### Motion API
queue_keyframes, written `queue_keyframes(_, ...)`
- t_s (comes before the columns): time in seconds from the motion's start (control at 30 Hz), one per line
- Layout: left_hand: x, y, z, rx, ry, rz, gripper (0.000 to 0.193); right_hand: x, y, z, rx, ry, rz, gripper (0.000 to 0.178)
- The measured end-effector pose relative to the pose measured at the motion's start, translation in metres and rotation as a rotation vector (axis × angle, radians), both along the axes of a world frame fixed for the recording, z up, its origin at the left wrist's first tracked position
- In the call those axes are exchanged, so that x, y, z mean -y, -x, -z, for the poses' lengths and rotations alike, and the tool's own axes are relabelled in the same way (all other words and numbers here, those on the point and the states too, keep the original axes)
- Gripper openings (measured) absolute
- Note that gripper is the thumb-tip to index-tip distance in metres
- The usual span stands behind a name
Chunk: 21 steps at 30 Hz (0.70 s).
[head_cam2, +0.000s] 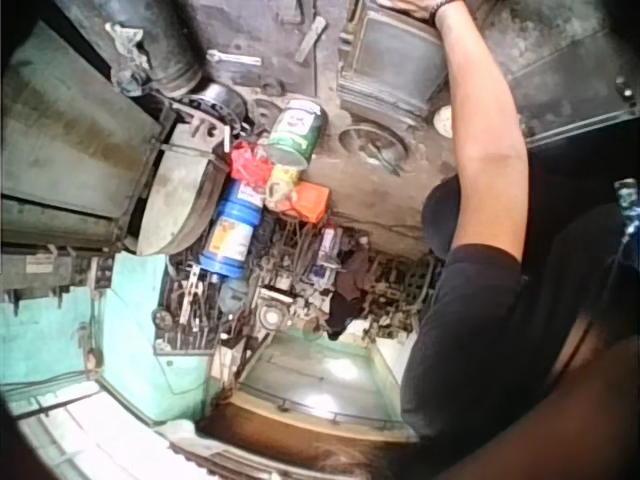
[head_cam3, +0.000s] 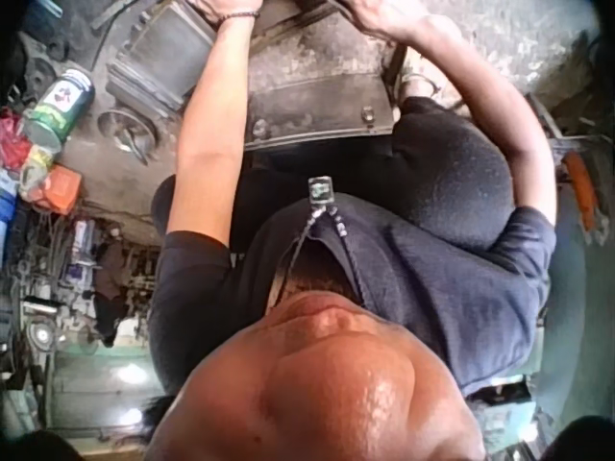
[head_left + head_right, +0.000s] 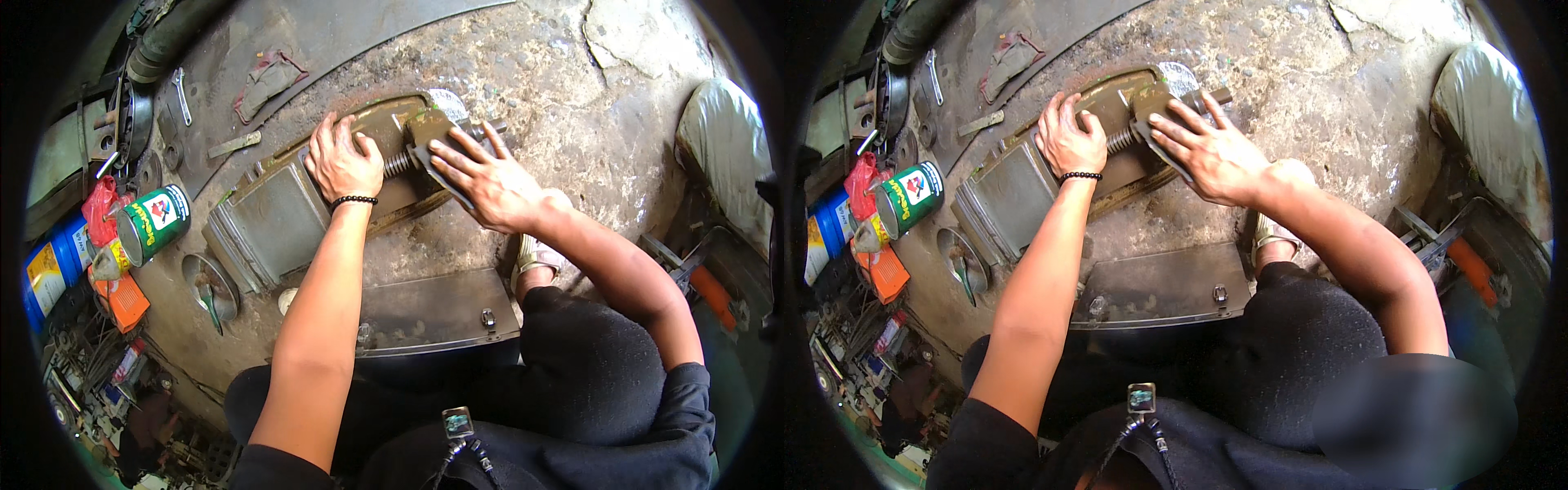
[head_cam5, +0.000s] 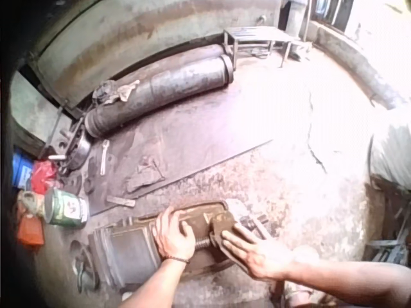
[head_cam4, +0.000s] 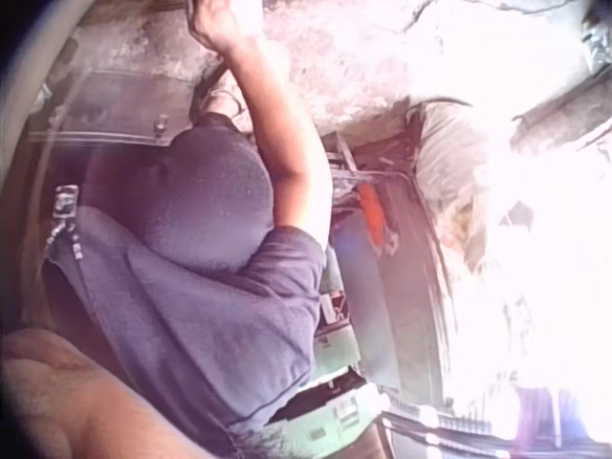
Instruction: The person cleans a metal part using a cloth and a sanding block. They wipe the surface with a cloth, then use a sanding block to smooth the metal, repeating the process.
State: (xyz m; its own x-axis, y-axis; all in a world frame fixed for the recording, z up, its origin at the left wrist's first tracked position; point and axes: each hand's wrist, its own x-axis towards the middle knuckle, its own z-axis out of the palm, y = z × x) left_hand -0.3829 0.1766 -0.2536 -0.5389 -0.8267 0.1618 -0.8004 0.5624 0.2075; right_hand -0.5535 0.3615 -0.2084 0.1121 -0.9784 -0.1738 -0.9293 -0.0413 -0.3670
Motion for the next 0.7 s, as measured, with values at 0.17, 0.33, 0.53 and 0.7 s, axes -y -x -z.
queue_keyframes(0.17,-0.001,0.0,0.0,-0.015,-0.007,-0.001,0.036,-0.005,0.003,0.002,0.021,-0.018,0.046,0.059)
queue_keyframes(0.33,-0.001,0.002,0.0,0.008,-0.003,-0.016,0.036,-0.006,0.002,-0.003,0.002,0.13,0.041,0.06)
queue_keyframes(0.53,-0.001,0.001,-0.003,0.004,-0.031,-0.005,0.037,-0.005,0.005,-0.007,-0.005,-0.179,0.017,0.059)
queue_keyframes(0.7,-0.001,0.002,-0.004,0.006,-0.039,-0.024,0.036,0.001,-0.001,0.003,0.062,0.099,0.045,0.061)
